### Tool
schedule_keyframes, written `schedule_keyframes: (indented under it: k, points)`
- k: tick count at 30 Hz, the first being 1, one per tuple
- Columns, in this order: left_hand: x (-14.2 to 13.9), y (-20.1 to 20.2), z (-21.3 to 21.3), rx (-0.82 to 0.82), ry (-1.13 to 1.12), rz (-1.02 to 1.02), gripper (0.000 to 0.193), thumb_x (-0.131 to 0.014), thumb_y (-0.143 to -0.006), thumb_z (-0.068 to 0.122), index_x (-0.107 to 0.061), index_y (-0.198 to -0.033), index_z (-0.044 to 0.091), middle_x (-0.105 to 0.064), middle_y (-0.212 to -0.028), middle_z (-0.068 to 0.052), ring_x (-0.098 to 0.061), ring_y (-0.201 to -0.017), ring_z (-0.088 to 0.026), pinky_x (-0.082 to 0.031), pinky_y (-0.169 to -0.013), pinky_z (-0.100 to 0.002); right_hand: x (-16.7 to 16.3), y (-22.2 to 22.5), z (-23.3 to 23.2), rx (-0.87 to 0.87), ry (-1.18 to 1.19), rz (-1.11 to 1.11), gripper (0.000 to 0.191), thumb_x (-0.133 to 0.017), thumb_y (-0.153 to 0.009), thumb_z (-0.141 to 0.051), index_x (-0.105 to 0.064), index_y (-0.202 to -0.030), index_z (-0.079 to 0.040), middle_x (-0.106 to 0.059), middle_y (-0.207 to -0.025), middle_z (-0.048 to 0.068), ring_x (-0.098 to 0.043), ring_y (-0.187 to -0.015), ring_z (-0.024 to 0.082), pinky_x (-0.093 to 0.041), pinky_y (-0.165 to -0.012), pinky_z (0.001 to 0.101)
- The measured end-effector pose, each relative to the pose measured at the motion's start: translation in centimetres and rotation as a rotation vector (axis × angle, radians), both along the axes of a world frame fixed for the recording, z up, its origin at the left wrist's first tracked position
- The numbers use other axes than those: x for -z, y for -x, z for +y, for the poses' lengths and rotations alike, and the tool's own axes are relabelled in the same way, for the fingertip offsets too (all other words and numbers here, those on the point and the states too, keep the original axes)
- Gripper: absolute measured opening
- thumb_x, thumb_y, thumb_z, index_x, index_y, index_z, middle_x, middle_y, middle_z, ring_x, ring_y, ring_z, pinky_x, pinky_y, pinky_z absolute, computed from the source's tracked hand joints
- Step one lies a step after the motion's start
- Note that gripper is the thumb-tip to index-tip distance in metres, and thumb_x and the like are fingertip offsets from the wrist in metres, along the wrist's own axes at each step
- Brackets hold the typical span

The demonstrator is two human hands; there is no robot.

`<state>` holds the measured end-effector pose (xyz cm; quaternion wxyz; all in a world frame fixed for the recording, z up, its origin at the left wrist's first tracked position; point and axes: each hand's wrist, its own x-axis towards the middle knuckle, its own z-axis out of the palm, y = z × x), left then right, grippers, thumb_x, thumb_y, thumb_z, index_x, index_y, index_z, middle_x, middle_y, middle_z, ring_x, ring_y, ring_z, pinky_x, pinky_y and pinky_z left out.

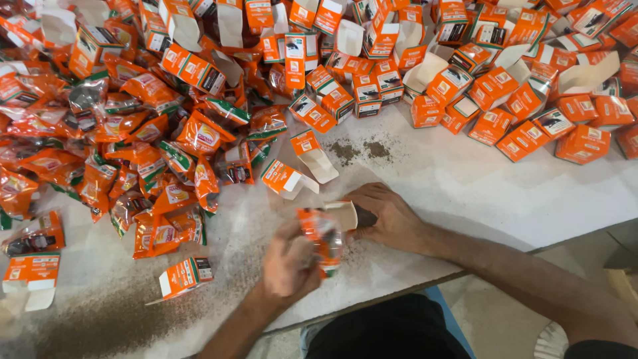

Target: The person folds small orange cardboard cartons closed and inserts plastic sachet packets into them, working one box at a time at a table covered with piles of boxes and sachets. Finished boxes are set back onto the pile, and a cardboard shipping box is visible at the edge of the table.

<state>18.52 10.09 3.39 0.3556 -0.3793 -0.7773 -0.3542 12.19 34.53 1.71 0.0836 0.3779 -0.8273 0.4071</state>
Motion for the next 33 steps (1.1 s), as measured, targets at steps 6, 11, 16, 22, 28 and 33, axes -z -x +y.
schedule_keyframes:
  k: [6, 11, 16, 22, 28, 33]
  points:
    - [-0.1, 1.5, 1.7, -0.078, 0.384, -0.049, 0.052, -0.079, -0.079, 0.005, -0.065, -0.128, 0.001, -0.06, -0.133, -0.017, -0.06, -0.129, -0.035, -0.044, -0.107, -0.054, -0.1, 0.1, 0.0, -0.008, -0.016, -0.04, 0.066, -0.089, -0.065, -0.021, -0.064, -0.124, -0.002, -0.069, -0.12, 0.016, -0.063, -0.116, 0.038, -0.048, -0.101, 0.0468]
    - [-1.4, 1.1, 2.9, -0.26, 0.343, -0.097, 0.041, -0.081, -0.08, 0.022, -0.07, -0.117, 0.008, -0.048, -0.142, -0.021, -0.038, -0.14, -0.044, -0.021, -0.118, -0.065, -0.3, -0.2, -0.3, 0.008, -0.009, -0.068, 0.075, -0.09, -0.067, -0.022, -0.057, -0.132, -0.003, -0.067, -0.125, 0.016, -0.061, -0.118, 0.039, -0.047, -0.102, 0.0475]
    - [-2.5, 2.1, 4.3, -0.319, 0.258, -0.22, 0.032, -0.073, -0.074, 0.009, -0.074, -0.105, 0.005, -0.043, -0.151, -0.03, -0.035, -0.145, -0.048, -0.023, -0.12, -0.062, -0.6, -0.4, -0.4, 0.0, 0.01, -0.049, 0.082, -0.091, -0.066, -0.02, -0.052, -0.137, -0.001, -0.062, -0.13, 0.018, -0.058, -0.121, 0.042, -0.046, -0.102, 0.0495]
    - [-1.5, 2.5, 5.1, -0.182, -0.185, -0.633, 0.015, -0.069, -0.088, 0.006, -0.067, -0.102, 0.002, -0.054, -0.133, -0.022, -0.069, -0.091, -0.027, -0.057, -0.077, -0.041, -0.8, -0.5, -0.4, -0.031, 0.062, -0.123, 0.075, -0.089, -0.072, -0.014, -0.053, -0.136, -0.002, -0.064, -0.126, 0.016, -0.064, -0.116, 0.036, -0.054, -0.096, 0.0412]
    - [0.8, 3.4, 4.8, -0.111, -0.472, -1.237, 0.025, -0.065, -0.085, 0.002, -0.058, -0.109, 0.004, -0.065, -0.087, -0.009, -0.062, -0.065, -0.014, -0.052, -0.054, -0.03, 0.8, -0.5, 0.1, -0.048, 0.033, -0.104, 0.078, -0.086, -0.075, -0.012, -0.05, -0.143, -0.001, -0.063, -0.128, 0.017, -0.064, -0.117, 0.037, -0.053, -0.096, 0.0423]
    - [1.5, 4.2, 4.6, -0.032, -0.552, -1.038, 0.014, -0.06, -0.091, -0.003, -0.057, -0.104, -0.001, -0.064, -0.085, -0.005, -0.065, -0.074, -0.011, -0.054, -0.059, -0.028, 2.1, -1.0, 0.4, -0.018, 0.117, -0.213, 0.075, -0.085, -0.084, -0.018, -0.043, -0.144, -0.002, -0.067, -0.132, 0.012, -0.069, -0.118, 0.033, -0.057, -0.097, 0.0405]
